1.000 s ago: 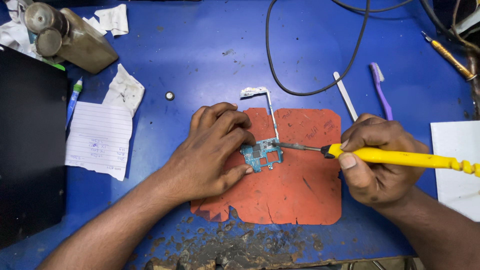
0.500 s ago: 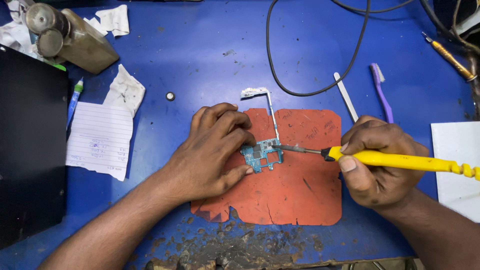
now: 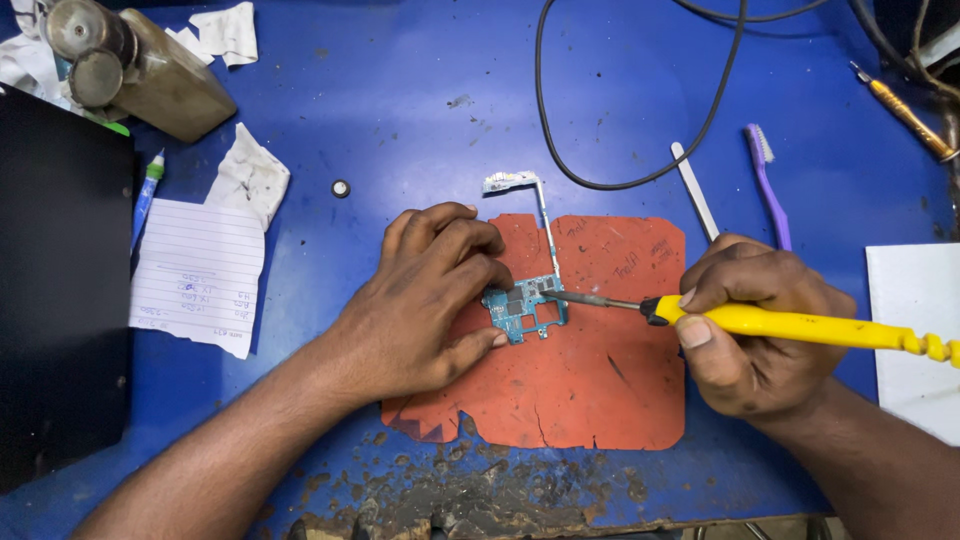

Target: The person holds a phone motherboard steady on a red mat with one hand while using a yellow soldering iron with the other, working the iron tip along the board's connectors and components. The soldering continues across the workbench throughout the episode.

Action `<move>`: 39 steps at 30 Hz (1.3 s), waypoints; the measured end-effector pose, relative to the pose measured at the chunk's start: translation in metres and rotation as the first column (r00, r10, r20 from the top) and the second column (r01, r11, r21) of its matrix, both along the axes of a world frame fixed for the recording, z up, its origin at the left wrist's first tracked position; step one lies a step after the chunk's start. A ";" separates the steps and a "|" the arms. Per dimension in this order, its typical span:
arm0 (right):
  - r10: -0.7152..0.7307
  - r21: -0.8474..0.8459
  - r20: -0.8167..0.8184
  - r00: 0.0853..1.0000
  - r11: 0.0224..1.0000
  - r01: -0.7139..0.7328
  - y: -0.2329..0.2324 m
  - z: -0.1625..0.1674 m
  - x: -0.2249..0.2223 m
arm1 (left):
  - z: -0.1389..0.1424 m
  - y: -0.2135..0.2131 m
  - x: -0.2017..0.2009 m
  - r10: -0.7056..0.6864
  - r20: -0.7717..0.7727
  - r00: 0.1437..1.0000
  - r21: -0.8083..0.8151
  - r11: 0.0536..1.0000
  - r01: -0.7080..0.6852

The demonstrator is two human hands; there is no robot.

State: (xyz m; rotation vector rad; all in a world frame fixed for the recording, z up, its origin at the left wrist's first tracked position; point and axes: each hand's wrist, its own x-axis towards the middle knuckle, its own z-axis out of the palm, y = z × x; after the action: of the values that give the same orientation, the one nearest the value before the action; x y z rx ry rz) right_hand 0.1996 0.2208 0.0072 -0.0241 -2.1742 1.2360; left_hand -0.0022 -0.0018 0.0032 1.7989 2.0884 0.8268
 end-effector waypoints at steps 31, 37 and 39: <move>0.002 0.004 -0.023 1.000 1.000 -0.002 -0.001 0.000 -0.002 | 0.000 0.001 0.000 0.005 0.003 1.000 -0.020 1.000 -0.005; 0.007 -0.011 -0.013 1.000 1.000 -0.007 -0.002 0.000 -0.001 | 0.000 0.000 0.000 0.001 0.005 1.000 -0.020 1.000 -0.001; 0.008 -0.001 -0.013 1.000 1.000 -0.008 -0.002 0.000 0.000 | 0.001 0.000 0.000 0.000 0.002 1.000 -0.019 1.000 0.000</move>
State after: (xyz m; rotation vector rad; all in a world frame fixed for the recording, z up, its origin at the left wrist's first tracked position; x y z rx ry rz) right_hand 0.1994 0.2188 0.0073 -0.0081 -2.1647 1.2385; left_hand -0.0022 -0.0018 0.0038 1.7873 2.0884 0.8054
